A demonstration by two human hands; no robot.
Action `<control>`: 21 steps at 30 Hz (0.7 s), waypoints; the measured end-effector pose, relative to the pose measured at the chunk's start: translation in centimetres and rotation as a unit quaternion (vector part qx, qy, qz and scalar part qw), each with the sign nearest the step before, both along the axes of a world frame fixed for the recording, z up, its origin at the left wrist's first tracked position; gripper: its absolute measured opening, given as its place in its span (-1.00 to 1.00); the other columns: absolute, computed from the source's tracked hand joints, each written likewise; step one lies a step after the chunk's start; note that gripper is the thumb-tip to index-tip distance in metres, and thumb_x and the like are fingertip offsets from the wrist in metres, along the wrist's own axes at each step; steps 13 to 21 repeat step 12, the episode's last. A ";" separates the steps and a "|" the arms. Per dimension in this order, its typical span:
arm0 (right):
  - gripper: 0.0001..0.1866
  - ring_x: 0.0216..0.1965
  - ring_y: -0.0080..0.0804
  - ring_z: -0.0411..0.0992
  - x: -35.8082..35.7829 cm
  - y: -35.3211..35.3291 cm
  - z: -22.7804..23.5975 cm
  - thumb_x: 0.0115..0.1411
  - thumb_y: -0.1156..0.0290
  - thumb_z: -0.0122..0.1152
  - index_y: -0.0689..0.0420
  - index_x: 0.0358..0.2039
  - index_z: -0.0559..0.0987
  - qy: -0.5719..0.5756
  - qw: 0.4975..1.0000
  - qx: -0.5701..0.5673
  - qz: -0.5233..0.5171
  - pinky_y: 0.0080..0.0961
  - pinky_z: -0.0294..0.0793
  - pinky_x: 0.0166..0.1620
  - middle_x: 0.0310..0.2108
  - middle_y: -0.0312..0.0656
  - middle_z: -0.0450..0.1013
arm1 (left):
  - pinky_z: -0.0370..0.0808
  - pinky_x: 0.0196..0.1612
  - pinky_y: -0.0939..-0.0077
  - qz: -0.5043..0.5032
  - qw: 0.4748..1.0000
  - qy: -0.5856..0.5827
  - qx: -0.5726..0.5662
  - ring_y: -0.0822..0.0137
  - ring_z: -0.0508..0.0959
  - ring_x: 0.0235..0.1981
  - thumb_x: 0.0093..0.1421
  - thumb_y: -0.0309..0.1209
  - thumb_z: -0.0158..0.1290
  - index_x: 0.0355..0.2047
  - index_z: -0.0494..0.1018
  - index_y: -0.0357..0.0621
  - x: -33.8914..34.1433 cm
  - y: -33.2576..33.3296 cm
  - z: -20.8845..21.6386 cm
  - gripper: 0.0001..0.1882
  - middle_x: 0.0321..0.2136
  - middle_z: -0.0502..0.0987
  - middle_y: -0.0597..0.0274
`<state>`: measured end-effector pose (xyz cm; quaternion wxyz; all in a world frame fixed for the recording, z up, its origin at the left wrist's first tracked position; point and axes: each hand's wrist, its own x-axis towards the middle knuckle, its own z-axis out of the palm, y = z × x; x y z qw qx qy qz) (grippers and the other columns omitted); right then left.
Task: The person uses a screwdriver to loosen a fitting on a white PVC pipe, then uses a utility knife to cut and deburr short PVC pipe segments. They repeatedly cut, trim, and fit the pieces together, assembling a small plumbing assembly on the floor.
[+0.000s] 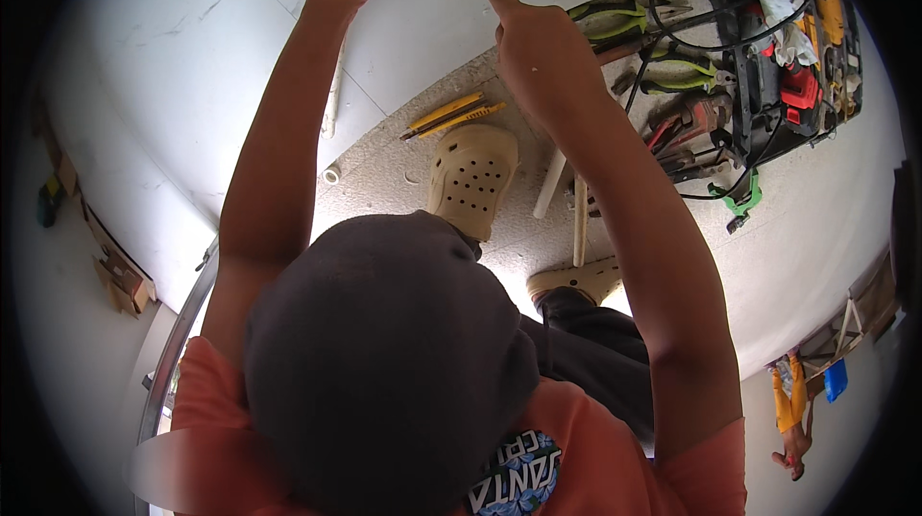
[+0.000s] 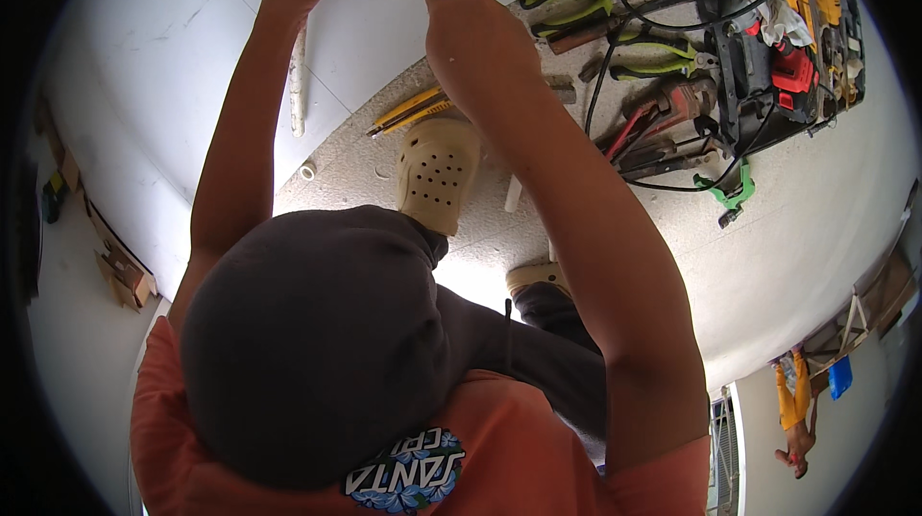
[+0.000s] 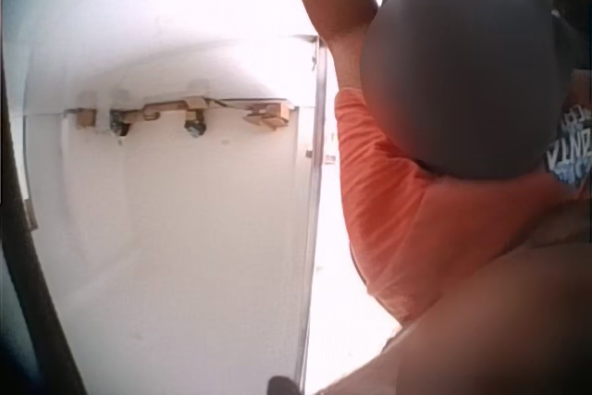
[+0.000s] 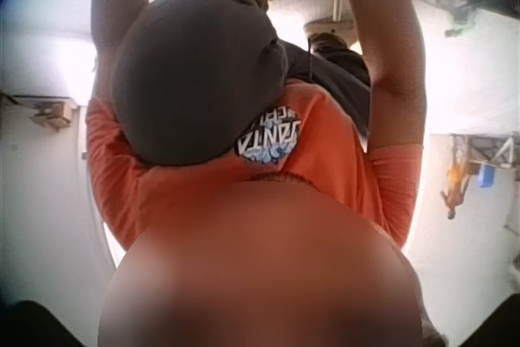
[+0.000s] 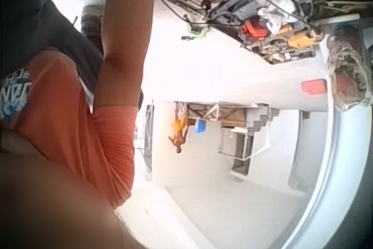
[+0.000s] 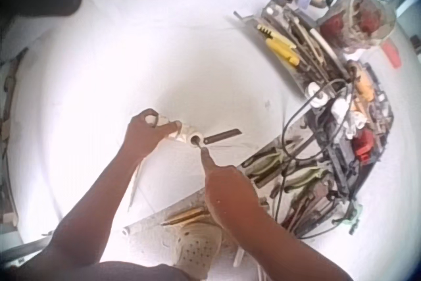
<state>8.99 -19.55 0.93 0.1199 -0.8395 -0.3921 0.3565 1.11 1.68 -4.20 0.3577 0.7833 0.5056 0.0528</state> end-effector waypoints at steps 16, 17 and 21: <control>-0.36 -0.25 -0.01 0.66 0.4 1.6 -1.6 0.30 0.44 0.09 0.09 0.41 0.28 -0.068 0.996 0.048 0.007 -0.16 0.70 -0.19 -0.32 0.14 0.61 | 0.57 -0.06 0.35 -0.036 0.996 0.029 -0.074 0.13 0.66 -0.13 -0.06 0.04 0.43 0.12 0.51 -0.32 0.6 1.5 0.9 -0.15 -0.14 0.66 -0.18; -0.36 -0.25 -0.01 0.66 0.4 1.6 -1.6 0.30 0.44 0.09 0.09 0.41 0.28 -0.068 0.996 0.048 0.007 -0.16 0.70 -0.19 -0.32 0.14 0.61 | 0.57 -0.06 0.35 -0.036 0.996 0.029 -0.074 0.13 0.66 -0.13 -0.06 0.04 0.43 0.12 0.51 -0.32 0.6 1.5 0.9 -0.15 -0.14 0.66 -0.18; -0.36 -0.25 -0.01 0.66 0.4 1.6 -1.6 0.30 0.44 0.09 0.09 0.41 0.28 -0.068 0.996 0.048 0.007 -0.16 0.70 -0.19 -0.32 0.14 0.61 | 0.57 -0.06 0.35 -0.036 0.996 0.029 -0.074 0.13 0.66 -0.13 -0.06 0.04 0.43 0.12 0.51 -0.32 0.6 1.5 0.9 -0.15 -0.14 0.66 -0.18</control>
